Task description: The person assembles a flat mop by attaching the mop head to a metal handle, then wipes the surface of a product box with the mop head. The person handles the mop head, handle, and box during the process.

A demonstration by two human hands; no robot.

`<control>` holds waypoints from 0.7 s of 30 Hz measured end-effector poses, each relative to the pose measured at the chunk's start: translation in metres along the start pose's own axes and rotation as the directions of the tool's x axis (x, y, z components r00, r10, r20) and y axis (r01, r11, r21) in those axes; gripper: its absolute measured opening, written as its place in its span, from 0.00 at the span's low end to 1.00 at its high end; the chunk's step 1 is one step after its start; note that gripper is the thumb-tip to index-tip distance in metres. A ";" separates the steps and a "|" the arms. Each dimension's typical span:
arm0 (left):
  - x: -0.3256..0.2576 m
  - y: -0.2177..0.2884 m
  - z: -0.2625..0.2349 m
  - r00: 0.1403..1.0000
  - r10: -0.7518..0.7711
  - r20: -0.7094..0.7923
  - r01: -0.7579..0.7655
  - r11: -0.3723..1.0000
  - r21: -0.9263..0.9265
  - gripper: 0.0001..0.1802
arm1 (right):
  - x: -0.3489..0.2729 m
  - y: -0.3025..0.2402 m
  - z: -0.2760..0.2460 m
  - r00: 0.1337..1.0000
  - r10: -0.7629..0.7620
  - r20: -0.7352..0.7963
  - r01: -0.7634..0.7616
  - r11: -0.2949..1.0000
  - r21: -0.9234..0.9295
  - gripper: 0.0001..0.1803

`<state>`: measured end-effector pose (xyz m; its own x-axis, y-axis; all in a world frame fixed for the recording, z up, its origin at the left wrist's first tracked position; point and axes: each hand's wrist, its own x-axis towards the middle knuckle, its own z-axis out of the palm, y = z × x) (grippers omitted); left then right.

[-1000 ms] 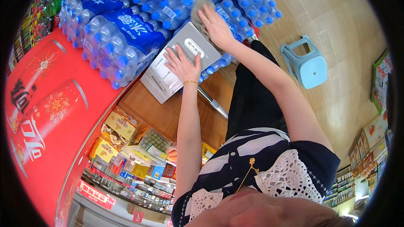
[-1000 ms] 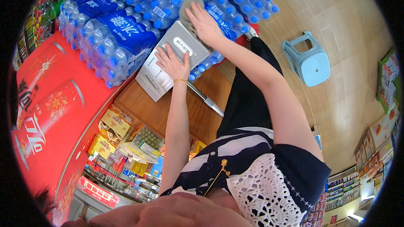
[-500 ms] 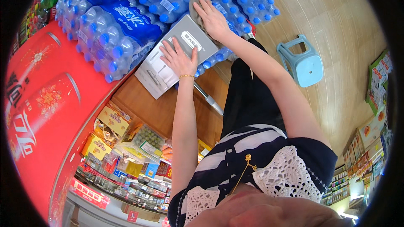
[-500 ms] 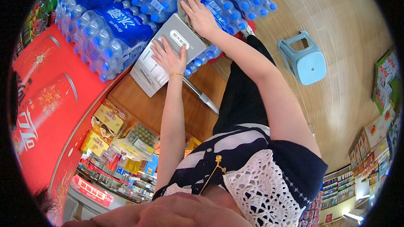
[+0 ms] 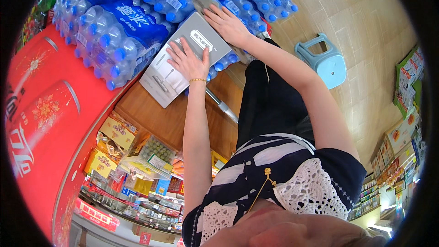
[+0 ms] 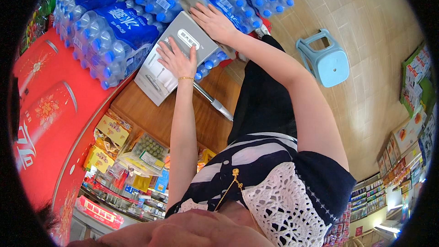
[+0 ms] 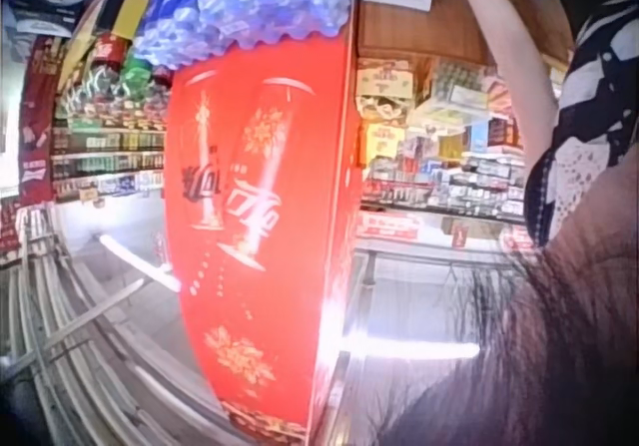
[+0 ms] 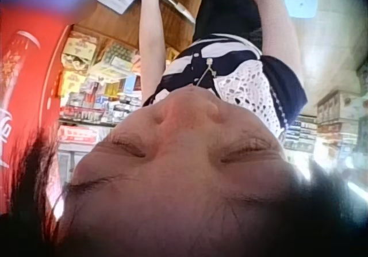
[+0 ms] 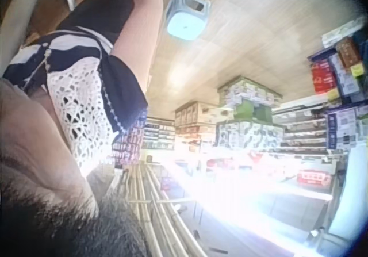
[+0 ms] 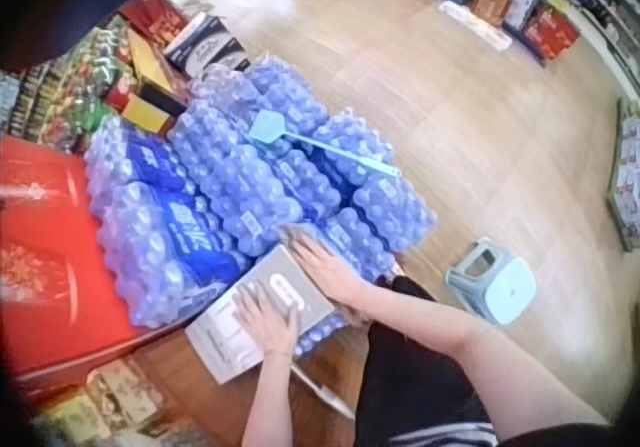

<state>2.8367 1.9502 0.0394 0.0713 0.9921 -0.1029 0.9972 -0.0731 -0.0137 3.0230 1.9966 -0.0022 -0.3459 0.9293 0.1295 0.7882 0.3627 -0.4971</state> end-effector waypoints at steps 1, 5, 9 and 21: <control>-0.001 0.000 0.001 1.000 0.004 -0.009 -0.004 1.000 0.000 0.49 | 0.015 0.003 0.006 0.999 -0.003 -0.033 0.003 1.000 -0.003 0.28; -0.002 -0.003 0.003 1.000 0.010 -0.012 -0.010 1.000 -0.029 0.49 | 0.018 0.009 0.008 0.996 -0.021 -0.086 0.012 0.995 -0.095 0.26; -0.002 -0.004 0.002 1.000 -0.009 -0.003 0.009 1.000 -0.028 0.49 | -0.066 -0.004 -0.013 0.995 -0.038 0.092 0.031 0.996 0.079 0.27; -0.004 -0.007 -0.002 1.000 -0.001 0.017 0.002 0.997 -0.076 0.48 | -0.112 -0.016 -0.047 0.897 0.392 -0.202 -0.171 0.732 0.660 0.16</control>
<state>2.8298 1.9467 0.0414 0.0699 0.9904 -0.1196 0.9961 -0.0629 0.0617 3.0734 1.8904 0.0317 0.1014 0.9903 0.0949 0.3003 0.0604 -0.9519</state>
